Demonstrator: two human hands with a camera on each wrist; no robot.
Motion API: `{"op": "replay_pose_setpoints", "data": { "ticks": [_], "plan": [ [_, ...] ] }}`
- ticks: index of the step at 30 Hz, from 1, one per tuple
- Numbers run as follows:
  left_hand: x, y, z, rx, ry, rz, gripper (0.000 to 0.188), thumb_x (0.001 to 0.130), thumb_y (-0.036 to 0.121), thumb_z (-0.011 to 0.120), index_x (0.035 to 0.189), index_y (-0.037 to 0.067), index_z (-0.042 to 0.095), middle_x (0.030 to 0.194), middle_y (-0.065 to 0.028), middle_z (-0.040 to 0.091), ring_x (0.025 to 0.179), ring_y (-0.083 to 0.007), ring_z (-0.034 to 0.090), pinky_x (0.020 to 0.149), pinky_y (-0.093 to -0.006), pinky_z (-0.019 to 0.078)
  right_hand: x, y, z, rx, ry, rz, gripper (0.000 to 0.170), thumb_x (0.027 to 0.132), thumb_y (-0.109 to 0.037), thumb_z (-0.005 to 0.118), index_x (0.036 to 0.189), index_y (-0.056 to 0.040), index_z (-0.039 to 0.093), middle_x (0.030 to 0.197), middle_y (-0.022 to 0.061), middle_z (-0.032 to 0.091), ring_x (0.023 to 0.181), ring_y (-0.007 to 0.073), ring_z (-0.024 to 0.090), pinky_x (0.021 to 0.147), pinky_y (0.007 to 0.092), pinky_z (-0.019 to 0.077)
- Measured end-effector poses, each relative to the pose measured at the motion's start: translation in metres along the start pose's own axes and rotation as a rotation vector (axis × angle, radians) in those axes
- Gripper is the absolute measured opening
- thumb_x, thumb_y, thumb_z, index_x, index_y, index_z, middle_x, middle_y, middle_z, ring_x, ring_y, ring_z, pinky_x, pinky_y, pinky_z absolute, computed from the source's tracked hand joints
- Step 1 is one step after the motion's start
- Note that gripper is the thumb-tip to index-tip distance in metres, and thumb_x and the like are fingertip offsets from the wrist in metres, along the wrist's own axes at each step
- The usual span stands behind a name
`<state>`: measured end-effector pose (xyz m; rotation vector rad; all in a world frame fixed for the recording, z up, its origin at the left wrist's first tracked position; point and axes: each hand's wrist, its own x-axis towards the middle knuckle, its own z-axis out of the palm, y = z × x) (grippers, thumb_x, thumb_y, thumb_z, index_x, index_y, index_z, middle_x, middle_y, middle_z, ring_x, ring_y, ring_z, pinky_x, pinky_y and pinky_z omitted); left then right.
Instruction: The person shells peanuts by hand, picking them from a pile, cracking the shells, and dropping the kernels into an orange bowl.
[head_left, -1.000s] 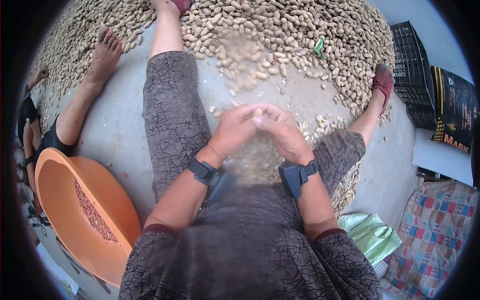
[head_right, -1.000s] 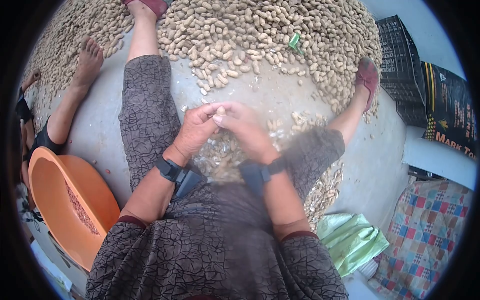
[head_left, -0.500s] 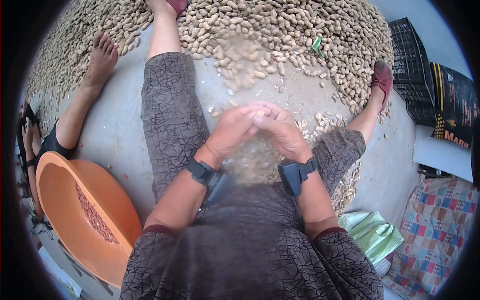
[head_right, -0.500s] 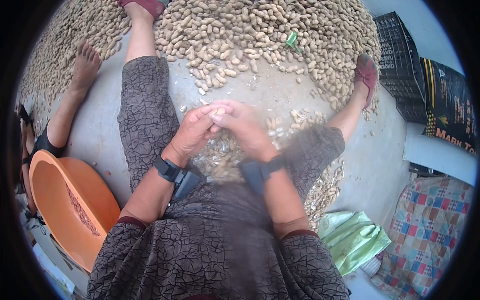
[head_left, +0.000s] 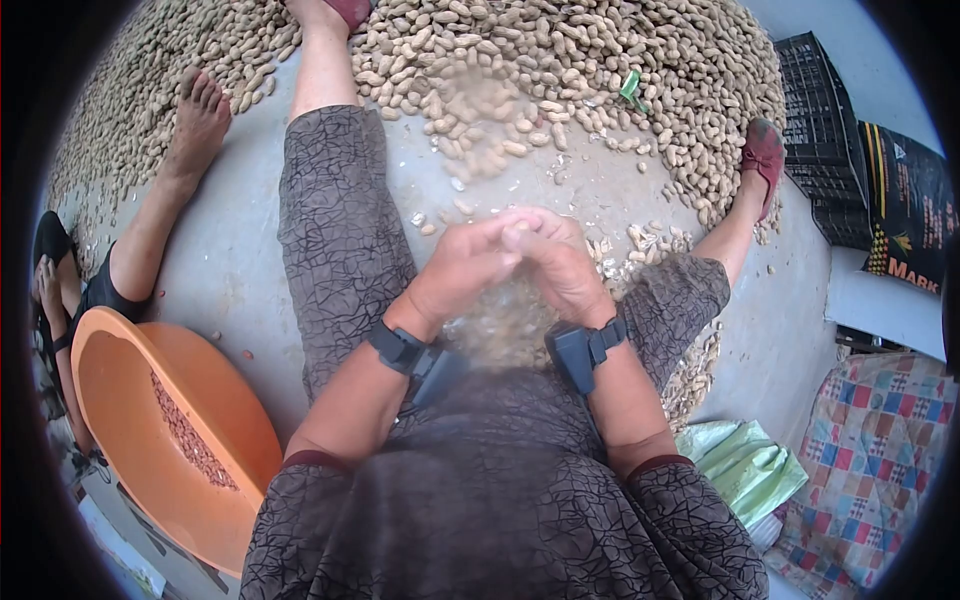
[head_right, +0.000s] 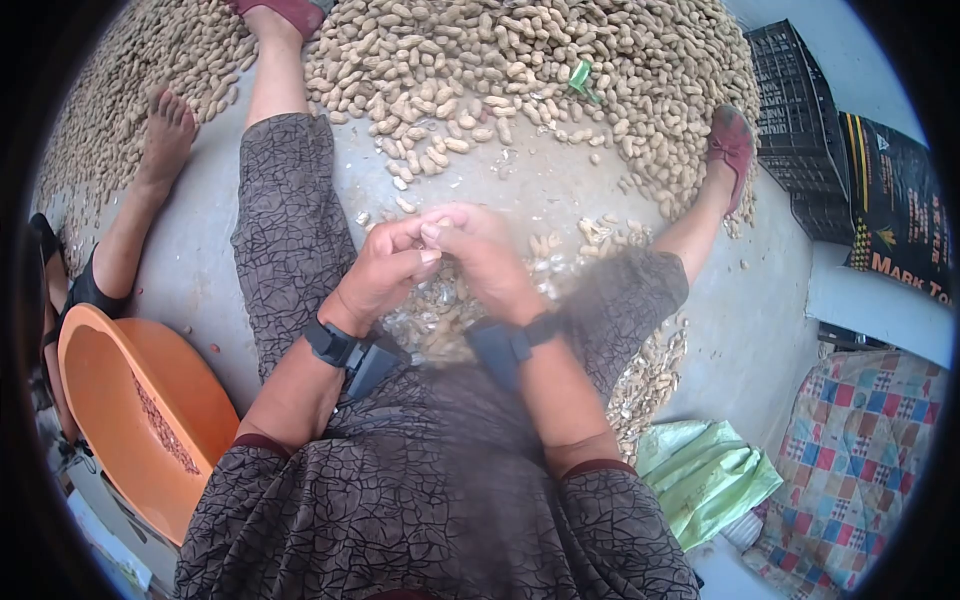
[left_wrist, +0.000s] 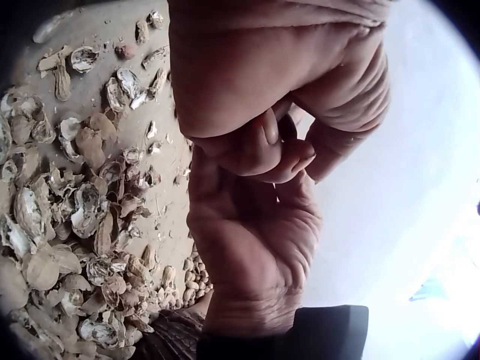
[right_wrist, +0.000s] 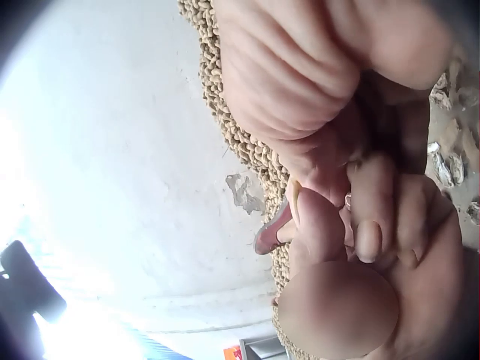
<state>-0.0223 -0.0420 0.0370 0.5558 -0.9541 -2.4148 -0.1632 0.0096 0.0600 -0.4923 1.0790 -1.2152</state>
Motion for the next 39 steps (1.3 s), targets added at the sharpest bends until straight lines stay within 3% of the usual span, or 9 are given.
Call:
{"op": "replay_pose_setpoints", "data": {
  "ticks": [10,17,23,25,30,32,35,37,39],
  "plan": [
    [-0.004,0.0,0.005,0.055,0.103,-0.019,0.03,0.09,0.01,0.054,0.116,-0.002,0.058,0.069,0.0076,0.046,0.056,-0.0018,0.032,0.052,-0.0179,0.0265,0.001,0.006,0.006,-0.021,0.101,-0.05,0.017,0.085,-0.008,0.061,0.096,0.0047,0.063,0.087,0.0055,0.064,0.078,0.0104,0.059,0.068,0.0234,0.0467],
    [-0.005,0.0,0.003,-0.063,0.056,-0.005,0.034,0.094,0.015,0.05,0.121,-0.004,0.053,0.071,0.006,0.047,0.059,-0.0031,0.035,0.055,-0.0179,0.029,-0.001,-0.005,0.006,0.062,-0.027,0.02,0.023,0.089,-0.015,0.058,0.1,0.0055,0.061,0.086,0.0055,0.063,0.074,0.0112,0.059,0.069,0.0228,0.046],
    [0.002,-0.004,0.004,-0.147,0.155,0.014,0.032,0.096,0.017,0.045,0.119,-0.005,0.052,0.076,0.0018,0.052,0.059,-0.0028,0.039,0.057,-0.0161,0.0335,0.0,-0.006,0.005,0.043,-0.048,0.013,0.028,0.09,-0.019,0.058,0.104,0.0054,0.06,0.082,0.0043,0.061,0.072,0.0114,0.058,0.069,0.0241,0.046],
    [0.004,-0.004,0.001,-0.078,0.229,0.033,0.027,0.096,0.015,0.045,0.113,-0.003,0.055,0.076,0.0015,0.055,0.059,-0.0029,0.04,0.057,-0.0155,0.0342,-0.002,-0.013,0.012,0.049,-0.029,-0.001,0.029,0.09,-0.019,0.058,0.104,0.0054,0.06,0.081,0.0041,0.06,0.071,0.0109,0.058,0.068,0.0236,0.0456],
    [0.007,-0.007,0.002,0.174,0.337,0.066,0.022,0.092,0.012,0.048,0.106,0.0,0.061,0.079,0.0009,0.056,0.067,-0.0042,0.048,0.063,-0.0198,0.0422,0.004,-0.005,-0.003,-0.264,0.148,-0.028,0.026,0.088,-0.02,0.061,0.099,0.0027,0.062,0.077,0.0023,0.061,0.066,0.0074,0.054,0.061,0.02,0.0434],
    [0.008,-0.012,0.002,0.274,0.347,0.12,0.022,0.092,0.011,0.048,0.105,0.0,0.061,0.08,0.0004,0.057,0.07,-0.005,0.051,0.066,-0.0209,0.0439,0.005,0.0,-0.008,-0.237,0.119,-0.027,0.024,0.087,-0.02,0.062,0.096,0.0018,0.062,0.077,0.0022,0.061,0.064,0.0069,0.053,0.059,0.0198,0.0431],
    [0.006,-0.015,0.003,0.492,0.302,0.234,0.022,0.096,0.011,0.042,0.11,0.002,0.057,0.074,0.0046,0.051,0.063,-0.0014,0.04,0.056,-0.0177,0.0359,0.006,0.003,-0.006,-0.147,0.084,-0.01,0.021,0.086,-0.019,0.063,0.093,0.0007,0.062,0.075,0.002,0.06,0.06,0.0059,0.051,0.055,0.019,0.0419],
    [0.003,-0.01,0.007,0.411,0.341,0.225,0.021,0.091,0.01,0.046,0.103,-0.002,0.059,0.082,-0.0025,0.06,0.078,-0.0094,0.055,0.072,-0.0252,0.0463,0.006,0.005,-0.004,-0.086,0.077,0.006,0.02,0.086,-0.019,0.063,0.092,0.0005,0.062,0.074,0.002,0.06,0.058,0.0055,0.05,0.052,0.0185,0.041],
    [0.006,-0.017,0.004,0.353,0.348,0.25,0.02,0.091,0.01,0.045,0.102,-0.001,0.059,0.081,-0.0024,0.06,0.076,-0.009,0.055,0.069,-0.0246,0.0462,0.005,0.008,-0.002,0.002,0.1,0.007,0.012,0.086,-0.016,0.064,0.084,-0.0033,0.063,0.071,0.0004,0.06,0.058,0.0056,0.052,0.052,0.019,0.0414]
  ]
}}
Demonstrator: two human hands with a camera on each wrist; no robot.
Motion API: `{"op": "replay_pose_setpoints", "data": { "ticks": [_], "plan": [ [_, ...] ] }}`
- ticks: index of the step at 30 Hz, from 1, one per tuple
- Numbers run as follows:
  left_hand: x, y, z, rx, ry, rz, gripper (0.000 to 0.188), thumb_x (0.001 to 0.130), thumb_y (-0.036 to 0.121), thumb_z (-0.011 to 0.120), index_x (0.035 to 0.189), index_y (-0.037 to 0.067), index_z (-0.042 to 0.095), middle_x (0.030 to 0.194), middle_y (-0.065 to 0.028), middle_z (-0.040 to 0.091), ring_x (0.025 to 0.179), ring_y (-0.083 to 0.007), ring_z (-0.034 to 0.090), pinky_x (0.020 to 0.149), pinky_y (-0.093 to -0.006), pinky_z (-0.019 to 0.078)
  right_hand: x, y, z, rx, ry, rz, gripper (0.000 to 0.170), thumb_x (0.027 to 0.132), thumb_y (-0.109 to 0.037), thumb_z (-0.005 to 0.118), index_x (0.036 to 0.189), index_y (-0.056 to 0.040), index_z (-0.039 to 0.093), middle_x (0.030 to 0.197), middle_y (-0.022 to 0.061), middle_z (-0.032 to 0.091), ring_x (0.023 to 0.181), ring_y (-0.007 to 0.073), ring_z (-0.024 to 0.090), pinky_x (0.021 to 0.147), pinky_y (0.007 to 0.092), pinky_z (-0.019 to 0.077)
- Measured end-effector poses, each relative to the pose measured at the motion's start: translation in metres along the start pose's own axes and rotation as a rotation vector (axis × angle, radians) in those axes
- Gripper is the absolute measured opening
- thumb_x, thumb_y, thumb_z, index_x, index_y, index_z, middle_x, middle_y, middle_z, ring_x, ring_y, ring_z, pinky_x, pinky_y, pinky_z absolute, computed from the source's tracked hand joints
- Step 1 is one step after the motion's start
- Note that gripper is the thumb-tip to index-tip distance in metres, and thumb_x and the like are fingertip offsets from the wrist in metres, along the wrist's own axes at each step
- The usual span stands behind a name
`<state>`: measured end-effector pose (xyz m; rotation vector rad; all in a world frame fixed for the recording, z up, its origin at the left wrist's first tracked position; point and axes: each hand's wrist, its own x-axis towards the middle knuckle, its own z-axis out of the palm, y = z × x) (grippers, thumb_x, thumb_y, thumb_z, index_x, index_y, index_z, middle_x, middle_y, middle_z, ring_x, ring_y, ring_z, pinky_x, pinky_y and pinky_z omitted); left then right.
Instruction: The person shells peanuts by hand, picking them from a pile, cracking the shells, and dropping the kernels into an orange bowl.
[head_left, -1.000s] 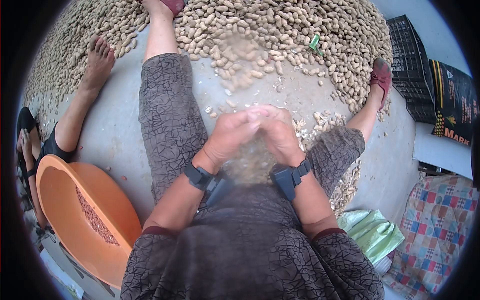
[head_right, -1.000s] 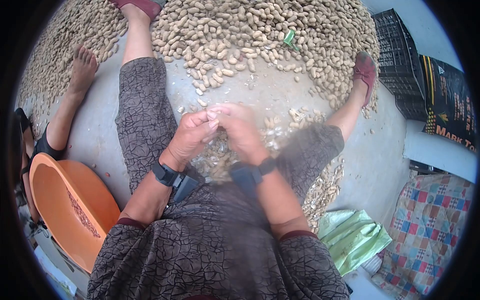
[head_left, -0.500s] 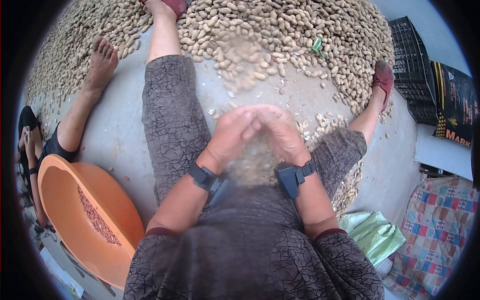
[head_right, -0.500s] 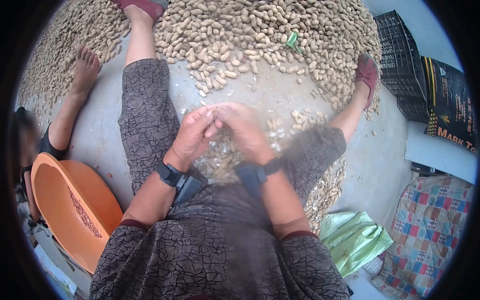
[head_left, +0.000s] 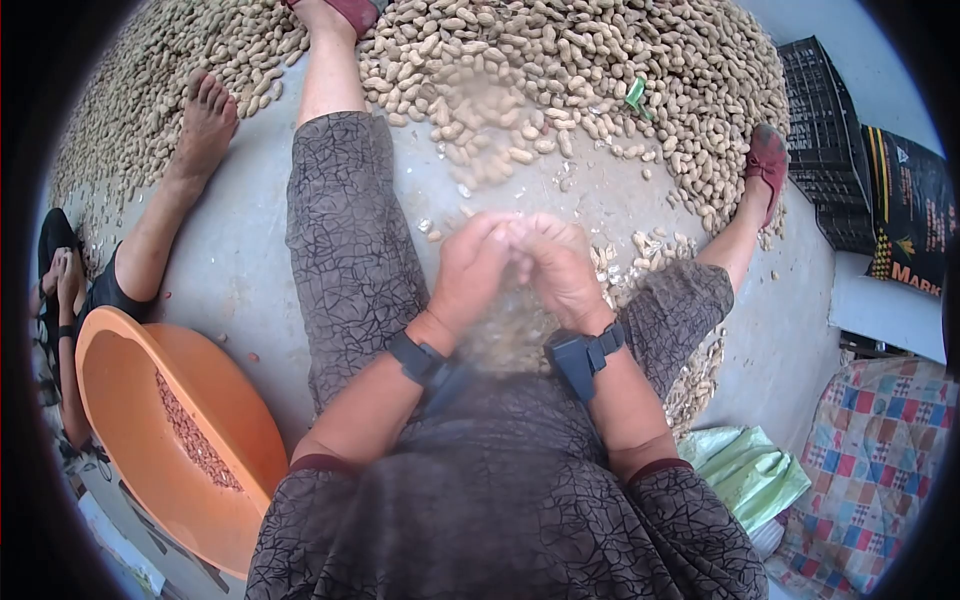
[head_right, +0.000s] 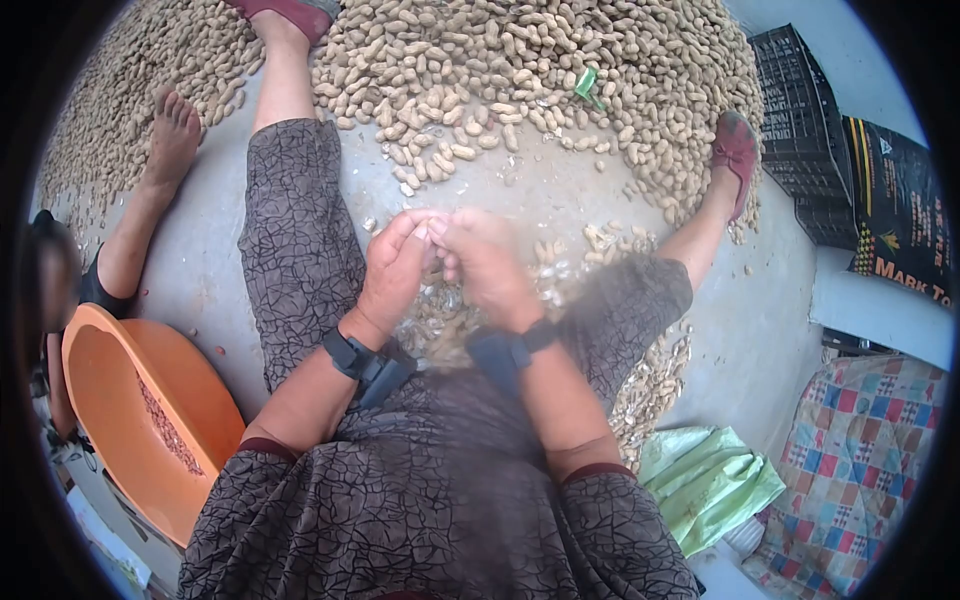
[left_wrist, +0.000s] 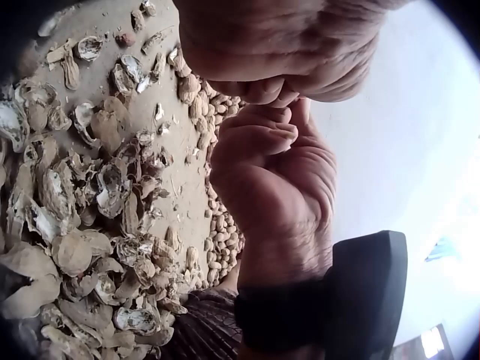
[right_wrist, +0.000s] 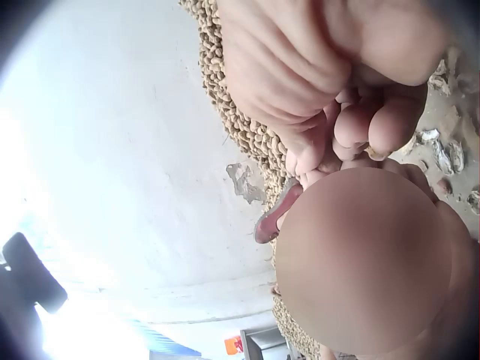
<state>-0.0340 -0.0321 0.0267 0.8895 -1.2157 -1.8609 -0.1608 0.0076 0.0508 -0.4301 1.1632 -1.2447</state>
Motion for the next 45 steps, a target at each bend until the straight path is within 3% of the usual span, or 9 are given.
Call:
{"op": "replay_pose_setpoints", "data": {
  "ticks": [7,11,13,22,31,35,38,40,45],
  "plan": [
    [-0.003,-0.001,0.002,-0.099,0.082,-0.074,0.022,0.093,0.007,0.035,0.1,-0.001,0.055,0.077,-0.0036,0.053,0.066,-0.0093,0.051,0.057,-0.0223,0.0434,0.002,0.012,0.012,-0.03,0.056,-0.028,0.016,0.086,-0.015,0.06,0.086,0.0003,0.059,0.071,0.0013,0.056,0.055,0.0062,0.049,0.047,0.0198,0.0419],
    [-0.001,0.0,0.004,-0.169,0.158,-0.115,0.02,0.091,0.011,0.04,0.091,0.001,0.058,0.073,-0.0028,0.055,0.062,-0.0081,0.052,0.052,-0.0226,0.0433,0.0,0.016,0.019,-0.09,0.112,-0.087,0.014,0.087,-0.014,0.059,0.087,0.0007,0.059,0.072,0.0027,0.057,0.056,0.0063,0.051,0.05,0.0202,0.045],
    [0.003,0.001,-0.001,-0.253,0.302,-0.278,0.021,0.09,0.013,0.04,0.089,0.001,0.057,0.072,-0.003,0.054,0.062,-0.0082,0.051,0.049,-0.0225,0.0423,-0.002,0.018,0.025,-0.116,0.119,-0.091,0.013,0.087,-0.012,0.058,0.088,0.0009,0.059,0.073,0.0032,0.058,0.057,0.0063,0.051,0.051,0.0204,0.0457],
    [0.011,-0.006,-0.003,-0.357,0.269,-0.296,0.022,0.096,0.022,0.042,0.095,0.004,0.055,0.078,-0.004,0.054,0.061,-0.0093,0.052,0.052,-0.0223,0.0409,-0.006,0.009,0.031,-0.262,0.147,-0.198,0.011,0.088,-0.011,0.058,0.089,0.0001,0.058,0.078,0.0012,0.061,0.066,0.006,0.055,0.06,0.0204,0.046],
    [0.008,0.003,-0.009,-0.351,0.167,-0.481,0.036,0.097,0.036,0.043,0.094,0.003,0.057,0.07,-0.002,0.056,0.052,-0.0075,0.048,0.046,-0.0182,0.0368,-0.007,-0.002,0.019,-1.015,0.05,-0.575,0.019,0.074,-0.014,0.072,0.074,-0.002,0.058,0.066,0.0047,0.061,0.057,0.0115,0.058,0.053,0.0247,0.0458],
    [0.01,-0.011,-0.023,-0.429,0.059,-0.566,0.028,0.092,0.026,0.048,0.093,0.002,0.061,0.086,-0.0047,0.059,0.075,-0.0114,0.057,0.06,-0.025,0.0465,-0.005,-0.001,0.017,-1.132,0.072,-0.69,0.021,0.072,-0.017,0.072,0.071,-0.0024,0.056,0.062,0.0107,0.057,0.052,0.0218,0.057,0.05,0.0311,0.045],
    [0.009,-0.006,-0.02,-0.488,-0.042,-0.552,0.027,0.092,0.024,0.049,0.097,0.0,0.061,0.084,-0.0028,0.058,0.074,-0.0107,0.057,0.06,-0.024,0.0456,-0.004,-0.003,0.016,-1.138,0.085,-0.689,0.022,0.072,-0.019,0.07,0.071,-0.0029,0.055,0.062,0.0129,0.055,0.053,0.0282,0.055,0.051,0.0355,0.0442],
    [0.008,-0.004,-0.015,-0.471,-0.034,-0.497,0.025,0.094,0.021,0.046,0.093,0.0,0.059,0.069,-0.0004,0.055,0.048,-0.0027,0.039,0.042,-0.0171,0.0288,-0.004,-0.002,0.013,-1.149,0.095,-0.697,0.022,0.072,-0.019,0.069,0.071,-0.0033,0.055,0.063,0.0127,0.055,0.054,0.0285,0.055,0.051,0.0358,0.044],
    [0.016,0.005,-0.017,-0.328,0.089,-0.451,0.023,0.09,0.011,0.045,0.103,-0.003,0.06,0.07,-0.0002,0.056,0.048,-0.0027,0.038,0.042,-0.016,0.0285,-0.006,-0.008,0.003,-1.163,0.17,-0.543,0.023,0.07,-0.022,0.071,0.072,-0.0054,0.056,0.064,0.0112,0.056,0.057,0.0292,0.056,0.053,0.0369,0.0438]
  ]
}}
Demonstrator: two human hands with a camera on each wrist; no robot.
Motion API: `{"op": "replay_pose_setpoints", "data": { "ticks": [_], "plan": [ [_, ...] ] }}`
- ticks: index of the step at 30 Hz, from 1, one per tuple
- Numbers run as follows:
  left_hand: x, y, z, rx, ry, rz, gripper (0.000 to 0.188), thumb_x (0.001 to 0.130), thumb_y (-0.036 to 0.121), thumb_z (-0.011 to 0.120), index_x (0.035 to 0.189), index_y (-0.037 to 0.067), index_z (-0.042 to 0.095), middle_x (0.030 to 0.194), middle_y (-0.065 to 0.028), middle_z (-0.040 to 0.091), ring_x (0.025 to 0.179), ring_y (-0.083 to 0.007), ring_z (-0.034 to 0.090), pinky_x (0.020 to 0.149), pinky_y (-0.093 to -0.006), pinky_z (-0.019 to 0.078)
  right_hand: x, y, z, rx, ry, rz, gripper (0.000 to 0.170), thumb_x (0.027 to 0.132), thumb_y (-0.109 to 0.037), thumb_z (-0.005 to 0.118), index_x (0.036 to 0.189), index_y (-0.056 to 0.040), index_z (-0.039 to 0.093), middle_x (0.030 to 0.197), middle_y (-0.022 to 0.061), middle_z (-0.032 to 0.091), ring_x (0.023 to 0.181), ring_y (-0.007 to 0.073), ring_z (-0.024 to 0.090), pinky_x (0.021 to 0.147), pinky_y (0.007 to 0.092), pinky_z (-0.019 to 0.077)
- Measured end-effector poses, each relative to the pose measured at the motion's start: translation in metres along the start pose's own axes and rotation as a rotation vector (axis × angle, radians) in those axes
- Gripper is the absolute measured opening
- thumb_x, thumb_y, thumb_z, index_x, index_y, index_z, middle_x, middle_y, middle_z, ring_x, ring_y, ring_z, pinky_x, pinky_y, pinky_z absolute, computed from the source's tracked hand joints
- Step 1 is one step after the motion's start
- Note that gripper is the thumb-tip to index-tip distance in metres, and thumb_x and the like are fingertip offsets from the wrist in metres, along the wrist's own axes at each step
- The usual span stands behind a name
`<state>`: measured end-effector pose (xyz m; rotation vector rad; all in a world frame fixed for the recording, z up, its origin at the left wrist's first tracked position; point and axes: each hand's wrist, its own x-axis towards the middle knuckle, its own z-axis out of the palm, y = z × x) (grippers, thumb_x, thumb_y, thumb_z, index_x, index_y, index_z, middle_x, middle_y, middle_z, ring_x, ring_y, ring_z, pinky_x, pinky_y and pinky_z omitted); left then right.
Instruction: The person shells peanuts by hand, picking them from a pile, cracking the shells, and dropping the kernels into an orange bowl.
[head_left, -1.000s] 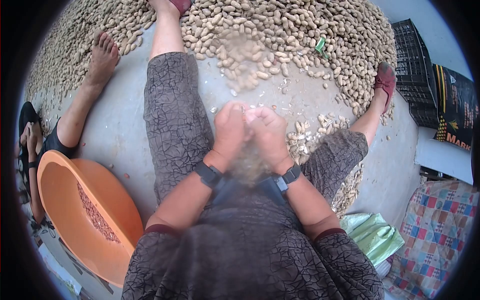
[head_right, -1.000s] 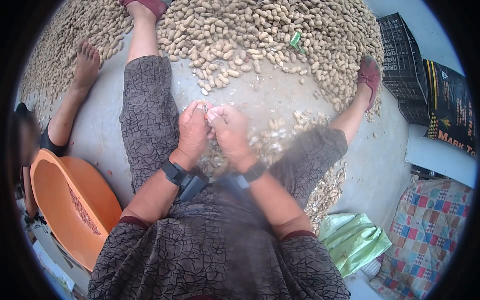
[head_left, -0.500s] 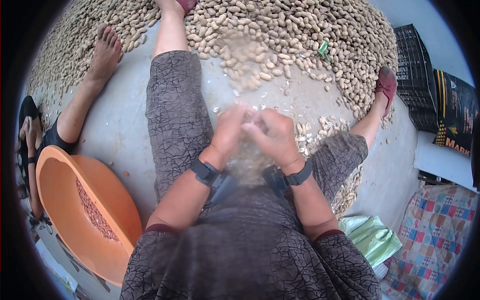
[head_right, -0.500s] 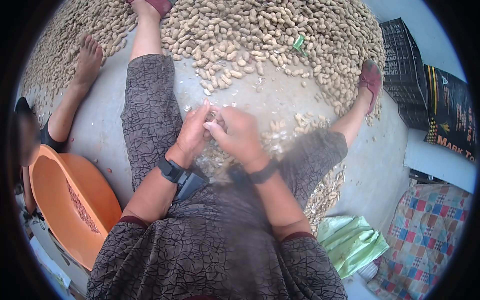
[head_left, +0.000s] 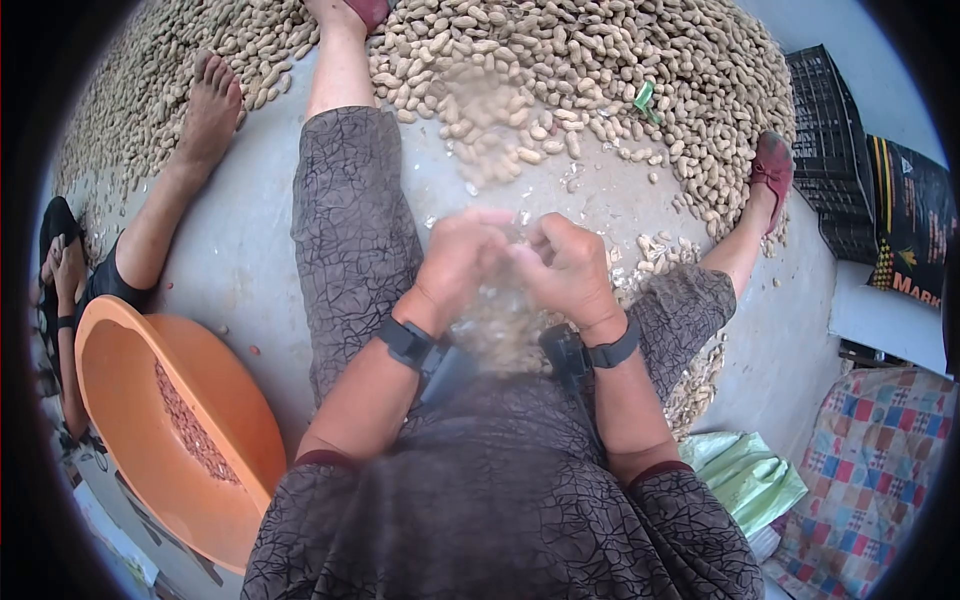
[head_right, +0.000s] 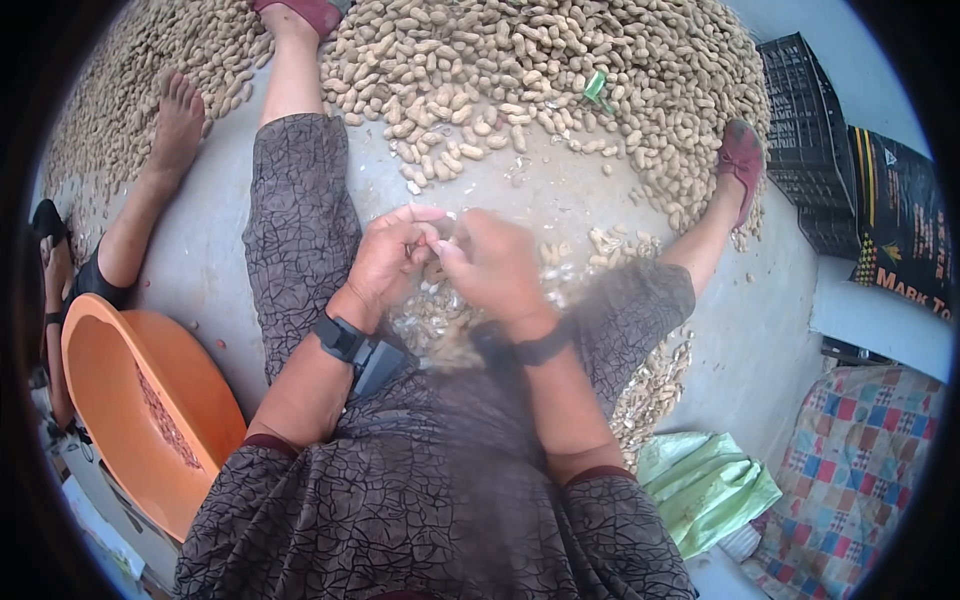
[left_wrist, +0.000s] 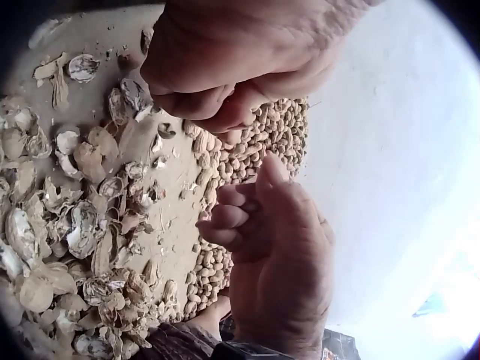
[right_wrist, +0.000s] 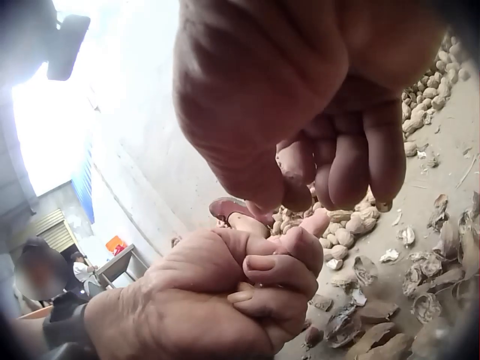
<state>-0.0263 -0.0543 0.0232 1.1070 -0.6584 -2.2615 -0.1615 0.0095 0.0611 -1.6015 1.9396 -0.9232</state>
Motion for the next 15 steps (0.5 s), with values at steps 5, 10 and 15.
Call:
{"op": "replay_pose_setpoints", "data": {
  "ticks": [5,10,15],
  "plan": [
    [0.033,0.01,-0.014,0.282,0.168,0.242,0.024,0.088,0.009,0.047,0.105,0.0,0.062,0.069,0.0007,0.057,0.05,-0.0039,0.043,0.042,-0.0166,0.0319,0.0,0.004,-0.01,-0.081,-0.159,0.091,0.026,0.072,-0.027,0.071,0.075,-0.0046,0.057,0.064,0.0104,0.058,0.06,0.0247,0.059,0.057,0.0347,0.0466],
    [0.067,0.008,-0.025,1.284,0.409,0.484,0.025,0.086,0.017,0.055,0.106,0.006,0.063,0.061,-0.007,0.06,0.056,-0.0157,0.062,0.049,-0.0321,0.0477,-0.003,0.018,-0.006,-0.159,-0.203,0.056,0.028,0.077,-0.03,0.067,0.077,-0.0033,0.058,0.064,0.0133,0.06,0.061,0.0276,0.06,0.059,0.0363,0.048],
    [0.064,0.014,-0.018,1.67,0.369,0.587,0.026,0.085,0.023,0.058,0.103,0.005,0.064,0.068,-0.0123,0.064,0.059,-0.0193,0.065,0.053,-0.0357,0.0496,-0.006,0.029,-0.01,-0.192,-0.212,0.005,0.026,0.079,-0.027,0.06,0.075,-0.0018,0.058,0.068,0.0192,0.059,0.066,0.0367,0.059,0.062,0.0435,0.0464]
  ]
}}
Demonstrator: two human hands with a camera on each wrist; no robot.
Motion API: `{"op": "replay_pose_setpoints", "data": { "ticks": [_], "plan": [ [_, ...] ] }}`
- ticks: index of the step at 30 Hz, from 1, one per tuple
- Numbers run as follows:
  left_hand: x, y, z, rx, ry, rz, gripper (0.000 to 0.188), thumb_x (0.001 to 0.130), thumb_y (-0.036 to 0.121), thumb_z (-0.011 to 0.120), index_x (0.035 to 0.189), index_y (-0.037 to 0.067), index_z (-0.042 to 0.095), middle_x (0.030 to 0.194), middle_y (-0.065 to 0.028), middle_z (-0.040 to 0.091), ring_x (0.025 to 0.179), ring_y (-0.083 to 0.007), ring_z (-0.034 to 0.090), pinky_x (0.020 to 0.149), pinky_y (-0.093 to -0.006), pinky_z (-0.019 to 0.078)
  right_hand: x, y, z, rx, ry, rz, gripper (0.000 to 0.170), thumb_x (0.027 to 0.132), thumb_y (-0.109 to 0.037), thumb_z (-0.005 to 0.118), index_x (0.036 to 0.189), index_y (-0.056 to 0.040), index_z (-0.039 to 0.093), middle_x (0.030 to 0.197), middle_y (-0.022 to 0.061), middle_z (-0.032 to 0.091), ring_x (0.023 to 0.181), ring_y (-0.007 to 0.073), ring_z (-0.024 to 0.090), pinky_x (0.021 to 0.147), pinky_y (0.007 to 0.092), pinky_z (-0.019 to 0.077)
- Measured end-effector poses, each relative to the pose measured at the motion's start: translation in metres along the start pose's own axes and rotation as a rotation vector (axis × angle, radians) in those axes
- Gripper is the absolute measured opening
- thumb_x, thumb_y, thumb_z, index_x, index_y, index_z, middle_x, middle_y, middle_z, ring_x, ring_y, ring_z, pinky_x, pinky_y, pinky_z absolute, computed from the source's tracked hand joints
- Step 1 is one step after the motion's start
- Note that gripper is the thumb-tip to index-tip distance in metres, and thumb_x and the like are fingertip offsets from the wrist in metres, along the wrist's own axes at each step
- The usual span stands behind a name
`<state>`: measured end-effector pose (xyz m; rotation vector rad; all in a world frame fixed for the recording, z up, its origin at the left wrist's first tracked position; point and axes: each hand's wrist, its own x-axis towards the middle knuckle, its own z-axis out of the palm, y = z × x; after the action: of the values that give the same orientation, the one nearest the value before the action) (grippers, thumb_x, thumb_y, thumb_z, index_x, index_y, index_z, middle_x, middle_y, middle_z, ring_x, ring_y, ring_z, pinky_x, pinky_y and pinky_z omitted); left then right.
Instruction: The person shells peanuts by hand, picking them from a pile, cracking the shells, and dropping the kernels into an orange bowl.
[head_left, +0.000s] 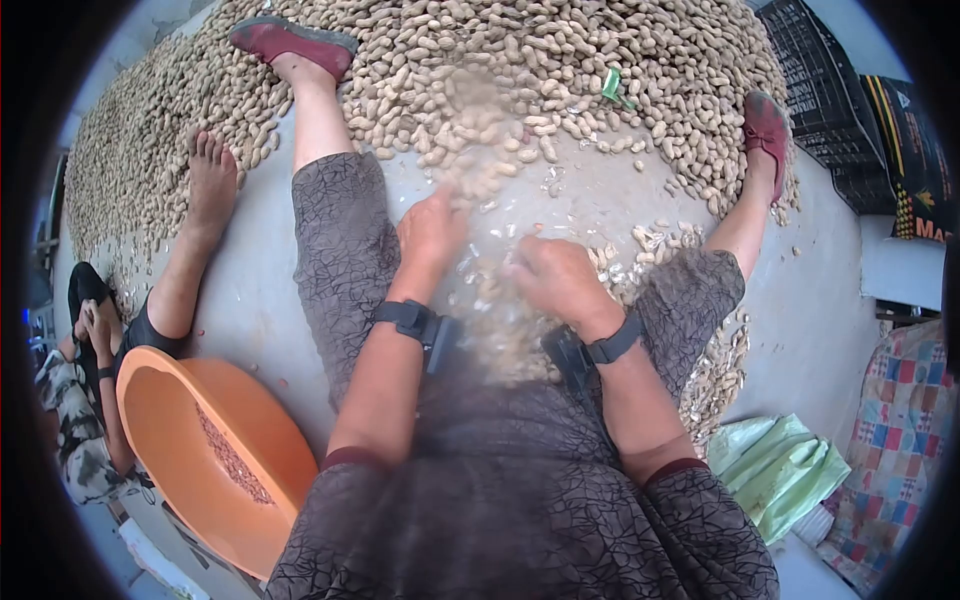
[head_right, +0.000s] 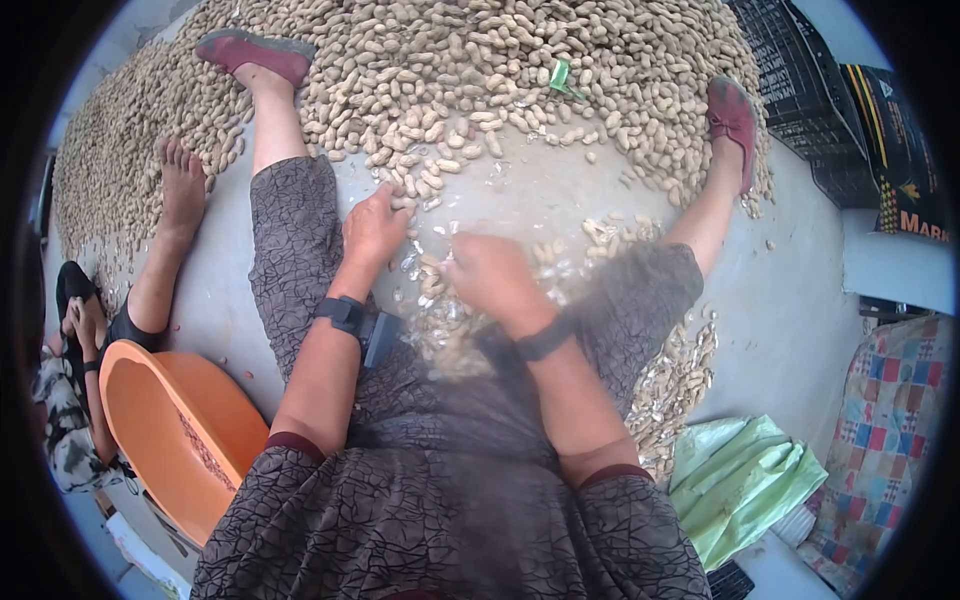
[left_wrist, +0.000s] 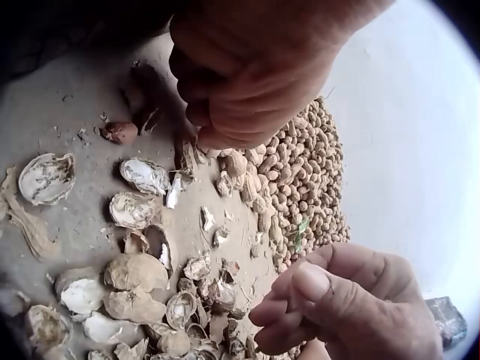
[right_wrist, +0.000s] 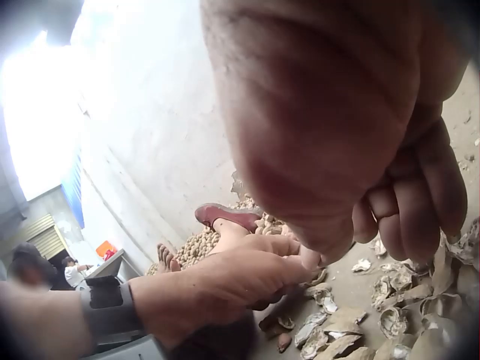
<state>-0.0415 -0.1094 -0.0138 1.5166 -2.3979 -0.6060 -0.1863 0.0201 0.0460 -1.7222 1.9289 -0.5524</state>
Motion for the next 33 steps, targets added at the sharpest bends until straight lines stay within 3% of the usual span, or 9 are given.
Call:
{"op": "replay_pose_setpoints", "data": {
  "ticks": [2,5,7,9,13,21,23,31,33],
  "plan": [
    [-0.002,0.003,-0.005,0.06,-0.09,-0.026,0.026,0.085,0.024,0.058,0.101,0.005,0.065,0.069,-0.0133,0.065,0.06,-0.0189,0.066,0.055,-0.0343,0.0499,0.0,0.003,-0.001,-0.001,-0.004,0.019,0.025,0.079,-0.026,0.059,0.076,-0.0015,0.058,0.069,0.02,0.059,0.066,0.0371,0.059,0.063,0.0436,0.0465],
    [-0.012,0.002,-0.008,-0.218,-0.188,-0.207,0.028,0.086,0.027,0.059,0.098,0.003,0.066,0.069,-0.0084,0.065,0.064,-0.0152,0.065,0.059,-0.0305,0.05,0.003,0.007,0.0,0.05,0.024,0.078,0.023,0.08,-0.024,0.058,0.077,-0.0011,0.059,0.07,0.0184,0.061,0.066,0.0334,0.06,0.062,0.0409,0.0473],
    [-0.025,0.011,-0.015,-0.86,-0.312,-0.343,0.028,0.086,0.026,0.062,0.095,0.0,0.067,0.073,-0.0015,0.066,0.065,-0.0082,0.061,0.06,-0.0241,0.048,0.006,0.015,0.005,0.107,0.062,0.133,0.021,0.081,-0.022,0.059,0.078,-0.0009,0.059,0.07,0.016,0.062,0.064,0.0293,0.062,0.06,0.0383,0.0481],
    [-0.04,0.018,-0.018,-0.901,-0.363,-0.257,0.025,0.086,0.022,0.063,0.095,0.0,0.067,0.075,0.0004,0.065,0.065,-0.0057,0.058,0.059,-0.0216,0.0463,0.013,0.02,0.009,0.561,0.115,0.277,0.023,0.082,-0.022,0.06,0.084,0.0004,0.062,0.075,0.0164,0.064,0.072,0.029,0.064,0.065,0.0385,0.0505],
    [-0.058,0.032,-0.018,-0.928,-0.373,-0.017,0.018,0.085,0.013,0.063,0.096,-0.001,0.067,0.079,0.0008,0.064,0.064,-0.001,0.052,0.056,-0.0164,0.0421,0.008,0.015,0.006,0.957,-0.001,0.358,0.02,0.084,-0.018,0.06,0.086,0.0025,0.06,0.076,0.0118,0.064,0.07,0.0195,0.064,0.059,0.0318,0.0532],
    [-0.074,0.033,-0.041,-1.23,-0.429,-0.139,0.022,0.084,0.015,0.065,0.102,0.002,0.064,0.091,-0.0018,0.065,0.08,-0.0069,0.058,0.07,-0.0211,0.0474,-0.002,-0.001,0.006,1.542,-0.147,0.368,0.014,0.087,-0.01,0.055,0.093,0.0026,0.057,0.087,0.0101,0.061,0.074,0.0159,0.063,0.064,0.027,0.0557],
    [-0.079,0.041,-0.046,-1.435,-0.437,-0.165,0.019,0.09,0.011,0.055,0.105,0.0,0.059,0.076,0.0019,0.058,0.051,-0.0001,0.036,0.046,-0.0156,0.0278,-0.003,-0.005,0.007,1.564,-0.14,0.351,0.015,0.088,-0.011,0.055,0.094,0.0022,0.056,0.087,0.0097,0.061,0.075,0.0157,0.063,0.065,0.0271,0.0552],
    [-0.087,0.033,-0.045,-1.444,-0.415,-0.158,0.014,0.092,0.013,0.049,0.098,0.002,0.056,0.076,-0.0019,0.056,0.055,-0.0026,0.037,0.049,-0.016,0.029,-0.013,-0.025,-0.006,1.444,-0.117,0.263,0.02,0.09,-0.018,0.056,0.097,0.0008,0.057,0.085,0.0067,0.061,0.073,0.0121,0.061,0.064,0.0242,0.0505],
    [-0.092,0.034,-0.046,-1.459,-0.448,-0.146,0.014,0.092,0.013,0.048,0.098,0.003,0.055,0.077,-0.0033,0.056,0.055,-0.0035,0.038,0.05,-0.0163,0.03,-0.015,-0.028,-0.011,1.49,-0.232,0.099,0.023,0.09,-0.019,0.057,0.101,0.0018,0.057,0.087,0.0064,0.062,0.073,0.0094,0.059,0.063,0.0206,0.0487]
  ]
}}
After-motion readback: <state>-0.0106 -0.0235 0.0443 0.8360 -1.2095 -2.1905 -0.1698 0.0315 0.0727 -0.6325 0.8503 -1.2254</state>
